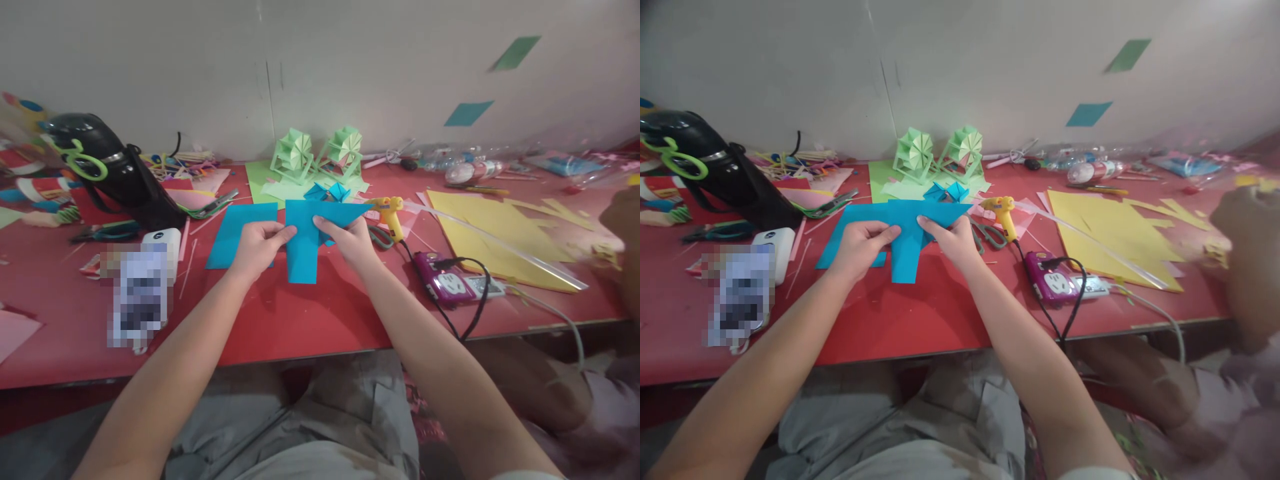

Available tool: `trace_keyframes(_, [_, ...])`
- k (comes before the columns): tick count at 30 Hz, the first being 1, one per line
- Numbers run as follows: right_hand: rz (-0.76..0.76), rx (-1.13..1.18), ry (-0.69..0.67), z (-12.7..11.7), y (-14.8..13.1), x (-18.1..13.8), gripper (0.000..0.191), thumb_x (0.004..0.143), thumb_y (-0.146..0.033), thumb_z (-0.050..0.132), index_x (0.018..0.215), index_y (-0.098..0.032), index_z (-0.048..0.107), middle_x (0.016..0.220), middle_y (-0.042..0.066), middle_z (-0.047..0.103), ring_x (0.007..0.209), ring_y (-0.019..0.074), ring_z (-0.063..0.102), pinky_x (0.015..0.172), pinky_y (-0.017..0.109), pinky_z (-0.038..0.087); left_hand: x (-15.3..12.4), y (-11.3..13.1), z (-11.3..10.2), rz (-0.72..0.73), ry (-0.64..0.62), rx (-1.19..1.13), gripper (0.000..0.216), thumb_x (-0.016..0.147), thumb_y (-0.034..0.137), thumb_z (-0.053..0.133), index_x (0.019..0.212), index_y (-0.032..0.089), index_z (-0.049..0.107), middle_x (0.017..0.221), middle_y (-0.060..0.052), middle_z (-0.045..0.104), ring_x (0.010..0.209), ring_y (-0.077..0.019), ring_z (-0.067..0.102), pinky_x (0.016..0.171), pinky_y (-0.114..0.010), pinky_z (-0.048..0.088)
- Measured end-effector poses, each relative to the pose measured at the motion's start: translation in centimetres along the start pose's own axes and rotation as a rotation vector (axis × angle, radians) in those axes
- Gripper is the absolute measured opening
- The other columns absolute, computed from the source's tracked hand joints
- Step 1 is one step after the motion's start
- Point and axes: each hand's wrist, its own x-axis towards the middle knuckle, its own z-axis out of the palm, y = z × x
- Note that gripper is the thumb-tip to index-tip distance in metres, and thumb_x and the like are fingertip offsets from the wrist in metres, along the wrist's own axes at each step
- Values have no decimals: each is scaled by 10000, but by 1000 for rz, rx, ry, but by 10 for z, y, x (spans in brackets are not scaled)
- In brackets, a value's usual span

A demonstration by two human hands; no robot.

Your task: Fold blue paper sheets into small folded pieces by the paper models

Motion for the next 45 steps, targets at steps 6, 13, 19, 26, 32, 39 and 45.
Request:
trace_keyframes(6, [-3,26,36,1,-2,0,337,692,-486,805,734,-216,607,701,3,623,605,150,555,531,296,475,0,-2,1,-40,-52,-33,410,620,571,852,729,185,766,776,-72,754,704,-210,690,669,-328,586])
trace_keyframes(13, [-32,14,84,-1,-3,1,344,702,-521,788,754,-222,625,785,34,677,721,202,629,622,348,542,0,-5,3,-35,-81,41,405,680,575,810,692,177,737,726,-61,726,665,-187,654,637,-305,554])
trace_keyframes(19, [-84,43,127,-2,0,3,340,708,-523,788,778,-221,649,873,51,712,801,227,657,732,393,581,3,-9,5,-40,-99,-31,412,585,533,879,738,189,713,765,-48,727,693,-180,654,686,-306,545])
trace_keyframes(26, [-95,33,187,-3,2,6,375,712,-557,772,788,-214,642,848,51,706,774,233,658,651,384,573,4,-10,3,31,-79,176,397,732,579,761,696,187,711,647,-27,671,600,-159,601,595,-278,471])
trace_keyframes(32, [-71,66,233,-3,5,7,366,713,-537,771,819,-214,636,831,47,701,744,221,668,627,364,578,10,-20,2,59,-39,139,313,670,464,820,807,204,712,838,-63,754,781,-218,689,724,-328,533])
trace_keyframes(39, [28,100,256,-8,10,12,379,671,-482,804,901,-198,702,887,52,719,762,200,668,634,343,571,16,-22,-12,122,13,315,223,802,415,688,790,192,692,725,-40,698,672,-194,626,621,-293,458])
trace_keyframes(45, [120,100,251,-17,7,16,392,617,-367,824,969,-210,752,951,30,708,719,130,613,556,257,499,20,-19,-21,95,90,325,200,721,383,758,762,197,699,748,-52,704,689,-207,627,671,-306,461])
